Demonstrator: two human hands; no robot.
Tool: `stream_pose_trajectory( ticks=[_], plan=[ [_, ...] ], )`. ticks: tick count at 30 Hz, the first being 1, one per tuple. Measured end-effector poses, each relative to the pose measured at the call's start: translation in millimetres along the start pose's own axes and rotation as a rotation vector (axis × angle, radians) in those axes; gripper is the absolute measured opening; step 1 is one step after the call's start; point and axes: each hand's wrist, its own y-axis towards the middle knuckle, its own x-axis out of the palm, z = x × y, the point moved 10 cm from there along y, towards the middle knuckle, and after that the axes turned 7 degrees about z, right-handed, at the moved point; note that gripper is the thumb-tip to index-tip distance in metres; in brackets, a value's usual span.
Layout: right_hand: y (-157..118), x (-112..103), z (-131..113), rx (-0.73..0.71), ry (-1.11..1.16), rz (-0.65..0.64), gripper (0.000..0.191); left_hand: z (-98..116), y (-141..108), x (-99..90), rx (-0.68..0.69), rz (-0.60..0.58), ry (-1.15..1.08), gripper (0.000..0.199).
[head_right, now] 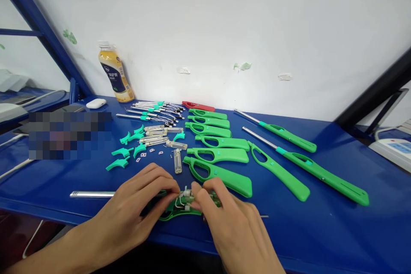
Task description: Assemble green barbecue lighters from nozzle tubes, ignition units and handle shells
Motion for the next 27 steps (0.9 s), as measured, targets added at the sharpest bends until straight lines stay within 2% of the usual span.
stream_pose_trajectory(
  ticks=[4, 12, 18, 27],
  plan=[
    [6, -9, -7, -0.036, -0.064, 0.093, 0.058, -2, 1, 0.2, -0.009, 0.016, 0.012, 0.012],
    [15, -15, -20, -0.099, -0.161, 0.128, 0.039, 2, -1, -1.3, 0.009, 0.016, -0.034, 0.015],
    [12, -14, -20, -0.111, -0.177, 0.125, 0.034, 2, -2, -3.3, 0.015, 0.031, -0.041, 0.014],
    [9, -12, -16, -0.106, -0.183, 0.124, 0.03, -6, 1, -5.3, -0.081, 0.026, -0.071, 0.015]
  ],
)
